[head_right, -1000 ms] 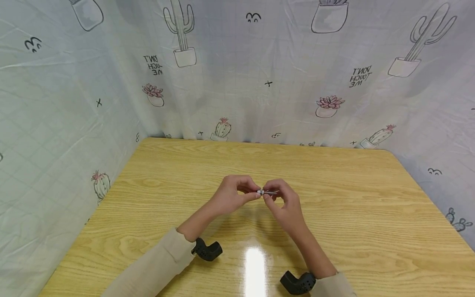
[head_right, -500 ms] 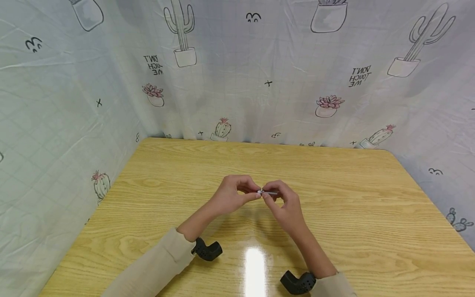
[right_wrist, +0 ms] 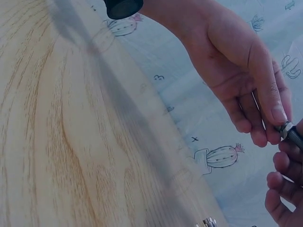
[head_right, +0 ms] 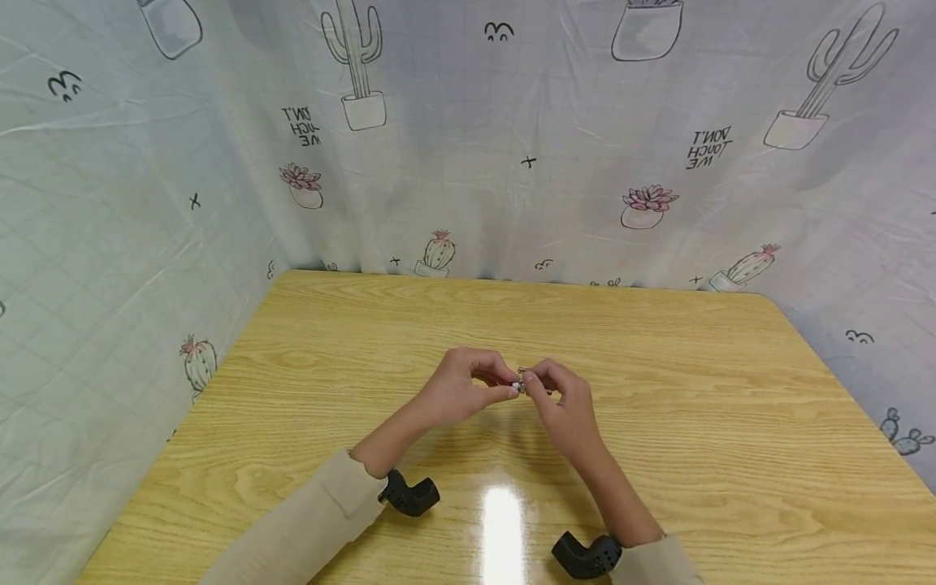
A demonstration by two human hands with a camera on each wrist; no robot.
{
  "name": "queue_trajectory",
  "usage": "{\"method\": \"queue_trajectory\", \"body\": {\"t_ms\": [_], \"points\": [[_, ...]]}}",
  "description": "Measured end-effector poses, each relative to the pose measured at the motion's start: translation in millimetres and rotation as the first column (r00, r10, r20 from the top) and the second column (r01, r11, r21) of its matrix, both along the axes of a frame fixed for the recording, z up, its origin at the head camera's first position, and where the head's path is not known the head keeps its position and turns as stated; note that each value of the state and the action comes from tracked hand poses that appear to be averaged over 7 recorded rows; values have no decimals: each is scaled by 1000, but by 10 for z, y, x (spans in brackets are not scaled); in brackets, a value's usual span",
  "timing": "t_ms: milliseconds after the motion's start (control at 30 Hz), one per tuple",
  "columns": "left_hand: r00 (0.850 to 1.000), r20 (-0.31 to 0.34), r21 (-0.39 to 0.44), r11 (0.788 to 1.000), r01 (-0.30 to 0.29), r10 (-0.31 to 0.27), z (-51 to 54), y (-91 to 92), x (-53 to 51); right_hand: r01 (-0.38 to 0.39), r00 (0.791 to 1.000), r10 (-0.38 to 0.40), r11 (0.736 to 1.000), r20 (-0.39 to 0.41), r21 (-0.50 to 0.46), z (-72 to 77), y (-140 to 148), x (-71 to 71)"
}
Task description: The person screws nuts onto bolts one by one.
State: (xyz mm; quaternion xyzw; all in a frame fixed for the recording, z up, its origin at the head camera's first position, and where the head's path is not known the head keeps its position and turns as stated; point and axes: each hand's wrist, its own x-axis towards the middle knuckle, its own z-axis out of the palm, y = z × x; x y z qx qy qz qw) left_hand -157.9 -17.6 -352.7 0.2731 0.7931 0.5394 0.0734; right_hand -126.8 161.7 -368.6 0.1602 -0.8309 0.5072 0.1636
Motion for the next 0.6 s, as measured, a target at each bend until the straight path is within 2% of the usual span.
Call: {"method": "queue_trajectory", "body": {"t_ms": [100, 167, 267, 400, 467, 600], "points": [[1000, -4, -5, 1000, -4, 4, 2, 4, 1, 11, 1000, -11, 1000, 22, -14, -119, 52, -62], [1000, -1, -5, 1000, -16, 16, 7, -2, -3, -7, 1000, 7, 1000, 5, -27, -159, 76, -85], [999, 5, 0, 999, -40, 40, 13, -10, -15, -94, 995, 91, 994, -43, -62, -173, 104, -103], [998, 1, 5, 998, -55, 55, 27, -13, -30, -228, 971, 219, 968, -97, -102, -153, 118, -116], [998, 3, 6, 998, -59, 59, 39, -13, -31, -258, 963, 246, 960, -112, -105, -141, 115, -123], [998, 10, 5, 998, -64, 64, 56, -7, -31, -270, 958, 256, 957, -128, -103, -130, 112, -134]]}}
